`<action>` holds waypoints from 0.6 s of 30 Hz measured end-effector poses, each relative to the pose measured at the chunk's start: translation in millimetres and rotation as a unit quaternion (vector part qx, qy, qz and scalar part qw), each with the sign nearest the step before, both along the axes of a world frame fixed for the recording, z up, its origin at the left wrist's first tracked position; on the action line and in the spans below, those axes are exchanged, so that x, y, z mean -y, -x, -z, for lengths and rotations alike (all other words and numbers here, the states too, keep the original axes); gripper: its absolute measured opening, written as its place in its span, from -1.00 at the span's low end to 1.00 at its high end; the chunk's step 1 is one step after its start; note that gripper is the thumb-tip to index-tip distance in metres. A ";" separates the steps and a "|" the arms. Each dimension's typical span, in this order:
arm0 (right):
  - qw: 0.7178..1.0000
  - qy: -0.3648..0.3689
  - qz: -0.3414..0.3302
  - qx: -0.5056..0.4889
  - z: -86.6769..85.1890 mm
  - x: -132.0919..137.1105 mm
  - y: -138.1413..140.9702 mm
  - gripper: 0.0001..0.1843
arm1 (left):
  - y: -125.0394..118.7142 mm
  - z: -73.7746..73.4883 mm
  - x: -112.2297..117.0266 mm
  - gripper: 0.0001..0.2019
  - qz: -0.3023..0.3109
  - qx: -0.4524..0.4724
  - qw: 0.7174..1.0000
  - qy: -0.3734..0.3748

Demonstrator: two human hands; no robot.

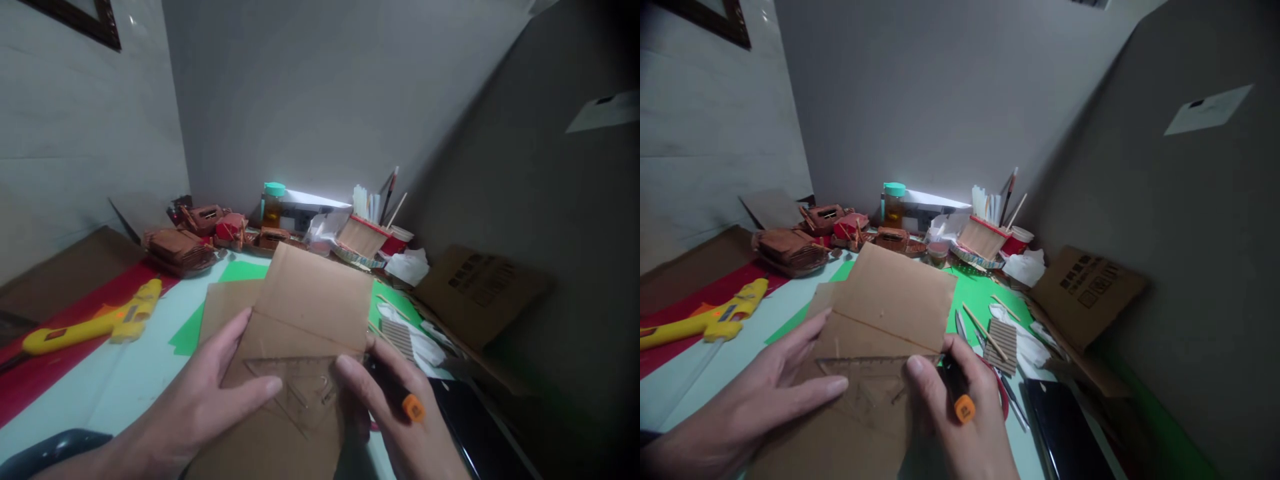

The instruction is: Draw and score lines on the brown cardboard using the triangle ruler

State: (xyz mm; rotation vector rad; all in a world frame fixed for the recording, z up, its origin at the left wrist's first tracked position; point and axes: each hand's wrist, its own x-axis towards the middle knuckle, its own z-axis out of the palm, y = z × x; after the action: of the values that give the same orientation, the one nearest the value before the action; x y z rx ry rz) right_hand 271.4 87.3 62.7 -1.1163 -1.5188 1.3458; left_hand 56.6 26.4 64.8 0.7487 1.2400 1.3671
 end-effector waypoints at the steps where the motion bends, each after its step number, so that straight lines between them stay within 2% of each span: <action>1: 1.000 -0.001 0.009 0.004 0.4 1.4 1.4 -0.48 | -0.3 0.1 -0.9 -0.06 -0.007 -0.015 1.000 0.003; 4: 0.999 -0.014 0.030 0.016 0.0 6.2 6.1 -0.44 | 0.9 0.5 -2.2 -0.08 -0.009 -0.026 1.000 0.005; 8: 0.999 -0.017 0.022 0.019 0.1 7.5 3.8 -0.48 | 3.6 0.7 0.0 -0.04 -0.016 -0.024 1.000 0.009; 13: 0.993 -0.049 -0.090 0.056 0.0 -0.5 -8.8 -0.54 | 7.9 4.5 2.4 0.09 -0.022 -0.041 0.999 0.009; 15: 0.996 -0.023 -0.056 0.058 -2.0 0.8 -7.0 -0.51 | 9.2 5.6 3.2 0.13 -0.030 -0.046 0.998 0.009; 18: 0.997 0.005 0.045 0.065 -4.7 7.9 2.6 -0.39 | 9.0 5.7 5.0 0.14 -0.024 -0.031 0.999 0.017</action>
State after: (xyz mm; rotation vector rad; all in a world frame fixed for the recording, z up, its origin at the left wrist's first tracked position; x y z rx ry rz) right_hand 268.8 79.3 67.5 -1.2849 -1.5352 1.2414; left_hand 47.6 21.3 59.1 0.7465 1.3358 1.3673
